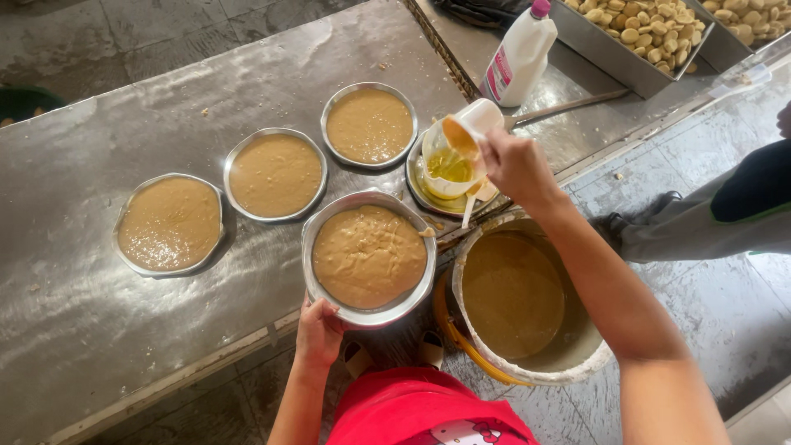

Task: The person uses a measuring cup to scoop batter from a large bucket and pour it into several round metal cake pans arranged on a stainless steel table.

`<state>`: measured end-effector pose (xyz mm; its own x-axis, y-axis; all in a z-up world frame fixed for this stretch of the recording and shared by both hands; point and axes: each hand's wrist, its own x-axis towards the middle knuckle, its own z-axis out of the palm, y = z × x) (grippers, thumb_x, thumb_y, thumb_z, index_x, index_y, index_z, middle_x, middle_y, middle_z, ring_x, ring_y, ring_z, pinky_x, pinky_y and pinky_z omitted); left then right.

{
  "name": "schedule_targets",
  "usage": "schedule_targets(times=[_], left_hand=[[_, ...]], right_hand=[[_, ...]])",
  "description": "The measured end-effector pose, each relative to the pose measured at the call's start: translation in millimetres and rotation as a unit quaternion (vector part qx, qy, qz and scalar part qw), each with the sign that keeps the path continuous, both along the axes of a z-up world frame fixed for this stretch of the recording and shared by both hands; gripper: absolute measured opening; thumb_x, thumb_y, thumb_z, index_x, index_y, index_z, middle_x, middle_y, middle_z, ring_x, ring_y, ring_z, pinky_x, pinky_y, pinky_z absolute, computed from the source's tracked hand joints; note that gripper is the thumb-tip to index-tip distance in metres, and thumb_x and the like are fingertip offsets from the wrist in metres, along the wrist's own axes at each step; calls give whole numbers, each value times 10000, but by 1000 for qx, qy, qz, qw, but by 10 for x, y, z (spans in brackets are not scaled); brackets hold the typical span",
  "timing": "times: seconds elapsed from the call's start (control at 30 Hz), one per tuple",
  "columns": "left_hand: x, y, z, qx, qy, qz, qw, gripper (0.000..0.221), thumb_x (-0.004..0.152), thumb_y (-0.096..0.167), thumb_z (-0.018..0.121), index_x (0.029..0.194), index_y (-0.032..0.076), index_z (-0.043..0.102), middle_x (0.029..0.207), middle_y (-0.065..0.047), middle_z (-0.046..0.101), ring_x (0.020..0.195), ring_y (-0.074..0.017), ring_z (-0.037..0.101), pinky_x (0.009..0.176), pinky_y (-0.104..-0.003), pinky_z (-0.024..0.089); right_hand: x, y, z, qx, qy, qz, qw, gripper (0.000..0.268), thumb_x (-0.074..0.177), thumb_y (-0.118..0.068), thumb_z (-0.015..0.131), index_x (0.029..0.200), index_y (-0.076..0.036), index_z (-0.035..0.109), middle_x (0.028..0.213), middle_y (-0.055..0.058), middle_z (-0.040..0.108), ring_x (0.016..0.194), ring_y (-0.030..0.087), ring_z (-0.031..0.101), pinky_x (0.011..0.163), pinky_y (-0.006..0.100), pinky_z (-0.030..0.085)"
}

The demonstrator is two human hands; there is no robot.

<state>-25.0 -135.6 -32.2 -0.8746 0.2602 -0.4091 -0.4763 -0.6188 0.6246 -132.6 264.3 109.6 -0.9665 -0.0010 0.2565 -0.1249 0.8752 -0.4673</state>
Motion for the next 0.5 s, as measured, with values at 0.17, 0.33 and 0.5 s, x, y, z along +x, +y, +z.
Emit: schedule_targets(times=[0.17,0.33,0.5], left_hand=[[29,80,11,0,-10,-13,1000,636,763,18,437,1397,58,451,1067,-123,672,755,-230,726,539,-390,650],[14,194,47,10,1,-24,1000,645,767,16,441,1410,57,449,1089,-131,674,773,-241,729,557,-393,650],[-3,254,161,-13,-31,-12,999,645,752,9,443,1394,68,432,1108,-125,676,831,-259,750,608,-449,676]], right_hand=[[59,342,-118,-400,-9,-108,910,171,1070,-160,544,971,-56,635,693,23,608,523,84,482,468,254,368],[352,681,-368,-727,-41,-103,678,208,1055,-127,567,852,-89,544,624,-12,516,495,79,377,483,243,308],[1102,1066,-592,-834,-57,-48,547,366,1108,-175,560,759,-103,477,576,-30,427,508,83,322,482,244,278]])
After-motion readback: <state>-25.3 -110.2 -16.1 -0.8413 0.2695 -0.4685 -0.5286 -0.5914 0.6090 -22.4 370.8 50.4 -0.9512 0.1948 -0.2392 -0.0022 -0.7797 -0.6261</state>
